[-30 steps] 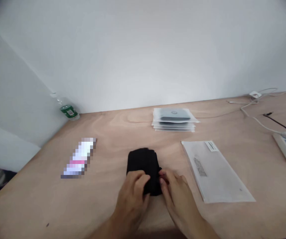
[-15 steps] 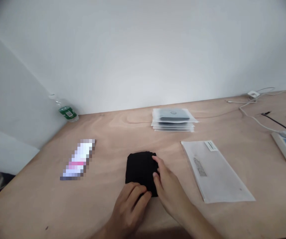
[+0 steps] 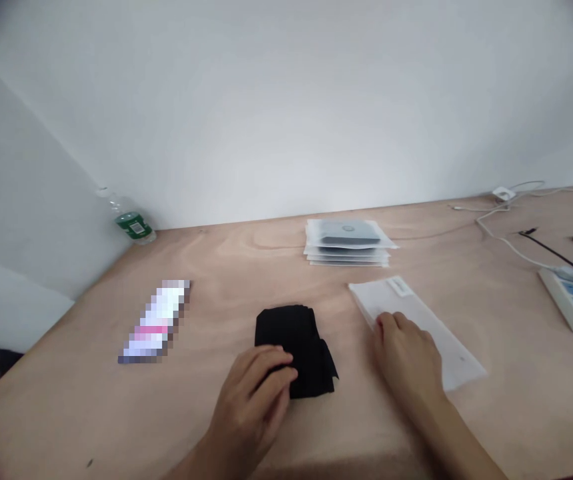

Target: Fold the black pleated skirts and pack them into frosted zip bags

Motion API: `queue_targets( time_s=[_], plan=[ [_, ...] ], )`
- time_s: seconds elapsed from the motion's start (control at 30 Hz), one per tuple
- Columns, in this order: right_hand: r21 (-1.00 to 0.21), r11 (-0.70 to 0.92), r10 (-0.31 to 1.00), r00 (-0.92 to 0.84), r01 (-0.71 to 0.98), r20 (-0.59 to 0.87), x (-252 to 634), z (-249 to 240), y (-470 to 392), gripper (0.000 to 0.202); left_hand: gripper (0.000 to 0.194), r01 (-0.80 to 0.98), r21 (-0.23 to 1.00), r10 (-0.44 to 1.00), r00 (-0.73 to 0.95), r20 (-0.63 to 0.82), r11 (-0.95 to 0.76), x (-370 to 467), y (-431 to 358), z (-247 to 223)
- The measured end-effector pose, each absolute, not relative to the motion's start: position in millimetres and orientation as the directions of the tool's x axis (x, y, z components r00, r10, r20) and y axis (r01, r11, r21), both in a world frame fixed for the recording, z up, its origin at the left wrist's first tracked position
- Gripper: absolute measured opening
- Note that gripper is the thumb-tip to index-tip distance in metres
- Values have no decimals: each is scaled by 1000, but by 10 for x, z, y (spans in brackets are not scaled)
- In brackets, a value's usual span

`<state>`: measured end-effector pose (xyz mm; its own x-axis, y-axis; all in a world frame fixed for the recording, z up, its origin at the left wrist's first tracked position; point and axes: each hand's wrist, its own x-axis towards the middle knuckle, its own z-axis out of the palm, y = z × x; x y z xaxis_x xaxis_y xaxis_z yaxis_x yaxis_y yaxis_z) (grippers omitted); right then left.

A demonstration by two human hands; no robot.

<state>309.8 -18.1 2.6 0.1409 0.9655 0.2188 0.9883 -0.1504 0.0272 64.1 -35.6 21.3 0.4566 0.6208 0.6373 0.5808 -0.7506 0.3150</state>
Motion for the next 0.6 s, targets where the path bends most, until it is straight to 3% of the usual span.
queue_targets(
  time_s=[0.1, 0.2, 0.27, 0.4, 0.5, 0.6],
  plan=[
    [72, 147, 875, -164, 986, 455, 2851, 159, -109, 14, 29, 660, 168, 598, 504, 623, -732, 609, -186, 378],
    [71, 373, 727, -339, 925, 597, 2578, 315, -9, 12, 23, 713, 53, 618, 564, 547, -699, 557, -13, 462],
    [50, 439, 665, -362, 897, 654, 2435, 379, 42, 15, 21, 753, 59, 668, 541, 511, -655, 500, 63, 470],
    [-24, 433, 556, -246, 901, 794, 2299, 378, 74, 17, 19, 773, 144, 721, 482, 498, -617, 393, 93, 429],
    [-40, 439, 587, -252, 898, 770, 2294, 321, 97, 15, 17, 752, 152, 731, 538, 419, -641, 377, 77, 373],
    [-66, 468, 723, -339, 881, 602, 2323, 276, 141, 11, 18, 755, 135, 751, 582, 312, -642, 398, 98, 312]
  ],
)
